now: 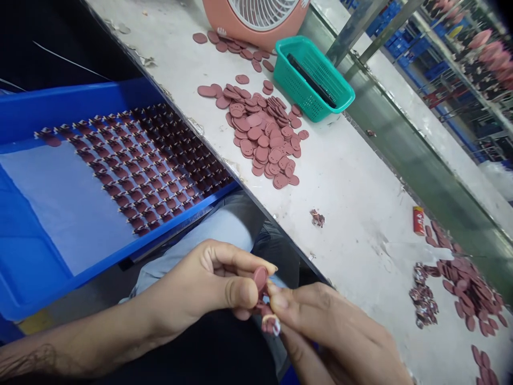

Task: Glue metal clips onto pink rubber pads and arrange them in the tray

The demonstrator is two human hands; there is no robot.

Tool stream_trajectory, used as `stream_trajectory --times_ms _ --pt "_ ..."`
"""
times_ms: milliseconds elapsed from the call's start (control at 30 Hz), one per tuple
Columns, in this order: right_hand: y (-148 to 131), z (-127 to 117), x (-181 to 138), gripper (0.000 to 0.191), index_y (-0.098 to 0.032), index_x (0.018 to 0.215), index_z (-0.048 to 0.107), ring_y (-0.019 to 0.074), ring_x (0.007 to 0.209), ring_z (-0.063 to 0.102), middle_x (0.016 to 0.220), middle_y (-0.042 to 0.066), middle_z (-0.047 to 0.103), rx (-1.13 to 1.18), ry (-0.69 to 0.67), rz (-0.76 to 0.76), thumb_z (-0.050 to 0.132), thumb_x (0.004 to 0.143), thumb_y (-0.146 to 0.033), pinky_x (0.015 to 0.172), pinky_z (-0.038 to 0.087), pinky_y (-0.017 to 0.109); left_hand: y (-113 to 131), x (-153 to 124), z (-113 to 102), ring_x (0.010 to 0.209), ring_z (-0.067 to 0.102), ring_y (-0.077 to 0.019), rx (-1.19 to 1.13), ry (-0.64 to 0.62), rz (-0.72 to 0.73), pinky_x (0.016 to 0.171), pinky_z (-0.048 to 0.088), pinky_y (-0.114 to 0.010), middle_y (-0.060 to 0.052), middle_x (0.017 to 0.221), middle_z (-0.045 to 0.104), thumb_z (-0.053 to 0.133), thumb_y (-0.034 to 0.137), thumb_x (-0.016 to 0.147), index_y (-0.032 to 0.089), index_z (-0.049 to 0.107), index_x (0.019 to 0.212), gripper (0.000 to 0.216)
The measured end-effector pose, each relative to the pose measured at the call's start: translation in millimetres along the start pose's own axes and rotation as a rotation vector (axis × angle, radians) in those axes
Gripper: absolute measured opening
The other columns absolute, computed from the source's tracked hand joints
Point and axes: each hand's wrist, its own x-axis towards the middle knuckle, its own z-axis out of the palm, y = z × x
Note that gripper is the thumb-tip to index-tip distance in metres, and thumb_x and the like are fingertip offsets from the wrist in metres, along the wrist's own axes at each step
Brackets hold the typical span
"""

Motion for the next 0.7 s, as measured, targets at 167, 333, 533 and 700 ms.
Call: stream_trajectory --times_ms 167,333,533,700 --pt "11 1 6 0.037 -0.021 0.107 0.074 0.0169 0.081 0.078 0.094 0.003 0.081 0.004 0.024 0.024 0.072 0.08 0.005 0.071 0.066 0.025 -3 5 -3 0.055 0.056 -0.008 0.033 0.137 -0.039 0.055 0.046 -0.016 -0.001 0.064 0.072 0.094 0.048 0.066 0.022 0.084 0.081 0.032" --pt "16 1 4 0.031 -0.024 0.106 0.074 0.0158 0.084 0.078 0.095 0.001 0.081 -0.002 0.018 0.099 0.071 0.085 -0.001 0.074 0.065 0.025 -5 9 -3 0.06 0.059 -0.0095 0.013 0.185 -0.061 0.056 0.046 -0.017 -0.003 0.071 0.073 0.094 0.046 0.067 0.019 0.082 0.075 0.03" --pt "17 -2 6 0.021 -0.019 0.101 0.075 0.0129 0.084 0.077 0.091 0.001 0.081 -0.031 0.012 0.107 0.072 0.087 -0.004 0.076 0.062 0.02 -8 11 -5 0.066 0.063 -0.0098 -0.007 0.181 -0.063 0.056 0.05 -0.013 -0.003 0.075 0.074 0.095 0.044 0.066 0.019 0.083 0.078 0.03" --pt "18 -5 9 0.017 -0.015 0.101 0.075 0.0094 0.085 0.076 0.094 0.002 0.081 -0.044 -0.021 0.115 0.073 0.087 -0.005 0.08 0.059 0.016 -7 12 -6 0.066 0.064 -0.0087 -0.048 0.188 -0.094 0.054 0.054 -0.01 -0.002 0.075 0.073 0.094 0.042 0.067 0.021 0.084 0.082 0.028"
